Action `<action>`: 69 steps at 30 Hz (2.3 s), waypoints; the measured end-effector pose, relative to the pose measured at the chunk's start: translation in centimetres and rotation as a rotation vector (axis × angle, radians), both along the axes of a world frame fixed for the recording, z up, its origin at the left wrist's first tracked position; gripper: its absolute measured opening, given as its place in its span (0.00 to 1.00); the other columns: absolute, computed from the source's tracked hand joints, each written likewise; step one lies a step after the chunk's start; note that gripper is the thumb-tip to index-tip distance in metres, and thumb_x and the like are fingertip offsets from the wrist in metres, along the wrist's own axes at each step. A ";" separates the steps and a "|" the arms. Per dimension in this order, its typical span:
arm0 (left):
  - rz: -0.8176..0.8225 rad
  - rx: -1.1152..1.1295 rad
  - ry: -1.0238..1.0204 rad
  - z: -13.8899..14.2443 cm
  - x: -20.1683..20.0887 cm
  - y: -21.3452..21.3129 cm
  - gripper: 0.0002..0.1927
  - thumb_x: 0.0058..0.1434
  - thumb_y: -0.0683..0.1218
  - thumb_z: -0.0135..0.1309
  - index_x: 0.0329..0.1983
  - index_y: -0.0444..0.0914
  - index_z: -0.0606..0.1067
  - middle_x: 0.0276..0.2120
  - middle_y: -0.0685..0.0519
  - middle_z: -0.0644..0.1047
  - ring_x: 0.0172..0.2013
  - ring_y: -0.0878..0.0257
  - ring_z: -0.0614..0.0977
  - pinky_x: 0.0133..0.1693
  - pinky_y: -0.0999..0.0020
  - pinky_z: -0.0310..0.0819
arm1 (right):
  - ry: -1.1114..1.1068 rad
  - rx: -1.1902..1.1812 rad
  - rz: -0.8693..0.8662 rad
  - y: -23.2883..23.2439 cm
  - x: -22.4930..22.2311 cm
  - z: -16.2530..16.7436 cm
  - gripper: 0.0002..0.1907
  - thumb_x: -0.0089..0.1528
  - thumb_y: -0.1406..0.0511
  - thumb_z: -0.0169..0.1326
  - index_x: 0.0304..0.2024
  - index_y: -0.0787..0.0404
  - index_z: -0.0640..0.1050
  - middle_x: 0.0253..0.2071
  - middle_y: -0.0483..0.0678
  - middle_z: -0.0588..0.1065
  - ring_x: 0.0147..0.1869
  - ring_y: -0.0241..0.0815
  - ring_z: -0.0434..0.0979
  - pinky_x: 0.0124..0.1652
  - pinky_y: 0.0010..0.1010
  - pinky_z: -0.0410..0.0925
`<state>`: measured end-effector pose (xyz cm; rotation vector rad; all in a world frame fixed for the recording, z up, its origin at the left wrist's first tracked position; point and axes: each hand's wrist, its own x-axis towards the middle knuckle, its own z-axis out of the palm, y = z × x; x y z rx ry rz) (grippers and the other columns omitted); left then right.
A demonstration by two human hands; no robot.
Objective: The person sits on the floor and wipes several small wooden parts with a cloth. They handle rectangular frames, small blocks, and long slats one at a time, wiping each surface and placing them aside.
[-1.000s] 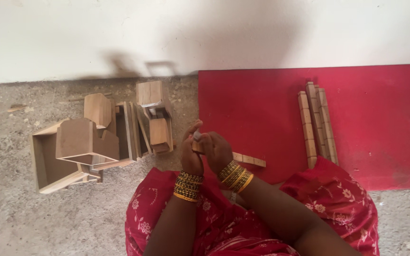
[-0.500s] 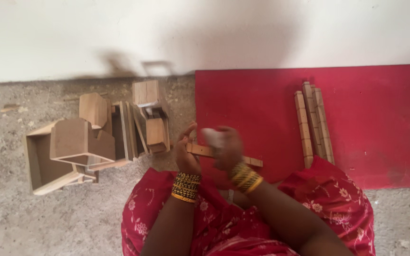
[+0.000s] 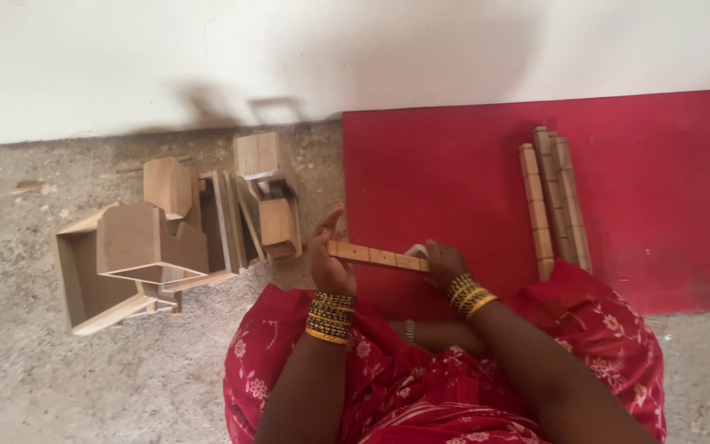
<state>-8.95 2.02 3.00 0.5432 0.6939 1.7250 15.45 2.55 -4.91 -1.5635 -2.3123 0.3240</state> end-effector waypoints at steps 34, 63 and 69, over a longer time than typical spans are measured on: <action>0.049 0.186 0.519 0.1 0.0 -1.6 0.29 0.68 0.48 0.28 0.60 0.30 0.74 0.64 0.42 0.73 0.74 0.48 0.62 0.73 0.51 0.52 | 0.098 0.305 0.042 0.5 -8.7 4.3 0.33 0.58 0.61 0.61 0.62 0.70 0.69 0.47 0.60 0.78 0.46 0.57 0.81 0.43 0.47 0.75; -0.310 0.371 0.660 0.7 -1.7 -1.3 0.35 0.66 0.57 0.37 0.77 0.43 0.59 0.79 0.42 0.49 0.79 0.47 0.47 0.74 0.50 0.44 | 0.180 -0.028 0.360 0.8 -9.1 6.7 0.40 0.54 0.64 0.66 0.67 0.63 0.66 0.53 0.61 0.75 0.44 0.54 0.81 0.40 0.45 0.78; -0.040 0.710 0.642 0.4 -1.2 -0.7 0.13 0.68 0.46 0.49 0.48 0.61 0.77 0.76 0.43 0.61 0.82 0.49 0.52 0.82 0.49 0.36 | 0.077 0.247 0.262 0.5 -7.2 4.1 0.39 0.48 0.63 0.72 0.57 0.67 0.68 0.45 0.61 0.79 0.45 0.56 0.82 0.39 0.48 0.76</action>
